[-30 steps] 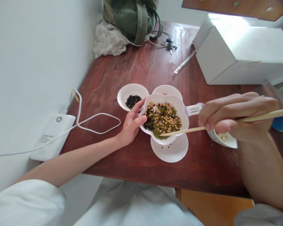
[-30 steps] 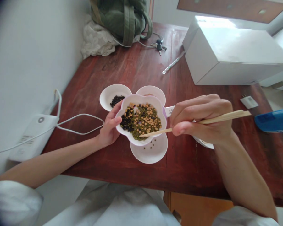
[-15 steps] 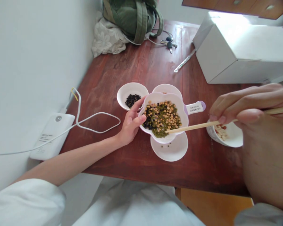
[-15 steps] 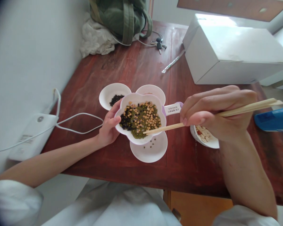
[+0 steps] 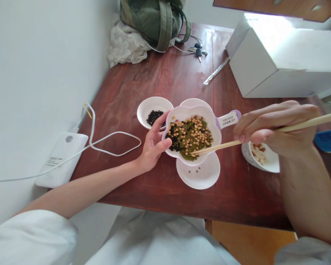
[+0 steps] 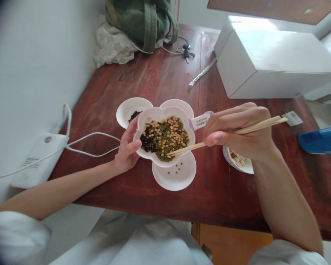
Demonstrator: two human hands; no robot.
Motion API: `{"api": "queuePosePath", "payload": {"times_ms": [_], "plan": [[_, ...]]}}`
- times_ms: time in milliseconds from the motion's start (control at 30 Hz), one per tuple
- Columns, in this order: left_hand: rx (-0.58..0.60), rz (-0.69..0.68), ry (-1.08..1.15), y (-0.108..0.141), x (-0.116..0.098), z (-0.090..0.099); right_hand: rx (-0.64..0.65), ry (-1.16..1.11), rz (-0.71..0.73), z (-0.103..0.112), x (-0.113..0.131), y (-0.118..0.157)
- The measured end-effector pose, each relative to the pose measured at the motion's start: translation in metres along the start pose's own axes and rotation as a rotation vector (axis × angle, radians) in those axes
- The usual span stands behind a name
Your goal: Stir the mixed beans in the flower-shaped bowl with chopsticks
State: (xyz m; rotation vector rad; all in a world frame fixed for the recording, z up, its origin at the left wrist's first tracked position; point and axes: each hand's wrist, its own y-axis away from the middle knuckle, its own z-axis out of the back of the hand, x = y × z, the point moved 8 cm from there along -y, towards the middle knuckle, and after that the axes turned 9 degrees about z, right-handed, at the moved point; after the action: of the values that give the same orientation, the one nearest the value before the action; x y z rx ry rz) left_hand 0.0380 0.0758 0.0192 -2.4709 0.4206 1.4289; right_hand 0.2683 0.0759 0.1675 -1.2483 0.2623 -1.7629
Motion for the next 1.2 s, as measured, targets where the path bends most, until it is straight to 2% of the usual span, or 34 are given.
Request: {"api": "queuePosePath", "payload": {"times_ms": [67,233,367,500,733,967,1200], "plan": [[0.008,0.001,-0.006,0.0,0.0,-0.001,-0.022,-0.015,0.0,0.004,-0.003,0.002],[-0.014,0.025,-0.006,0.001,0.0,-0.001,-0.186,-0.009,0.058,0.021,0.003,0.006],[-0.046,0.037,-0.004,0.002,-0.001,0.0,-0.081,-0.06,0.016,0.008,0.004,0.002],[-0.039,0.028,-0.007,0.002,-0.002,0.0,-0.012,-0.043,0.036,-0.002,0.004,-0.001],[-0.038,0.039,-0.014,0.002,0.0,0.0,-0.173,-0.033,0.062,0.012,0.0,0.003],[-0.045,0.047,-0.025,0.001,0.001,0.002,-0.039,-0.044,0.045,-0.007,0.002,-0.001],[-0.037,0.035,0.002,0.001,0.0,0.0,-0.101,-0.021,0.053,0.002,0.0,-0.001]]}}
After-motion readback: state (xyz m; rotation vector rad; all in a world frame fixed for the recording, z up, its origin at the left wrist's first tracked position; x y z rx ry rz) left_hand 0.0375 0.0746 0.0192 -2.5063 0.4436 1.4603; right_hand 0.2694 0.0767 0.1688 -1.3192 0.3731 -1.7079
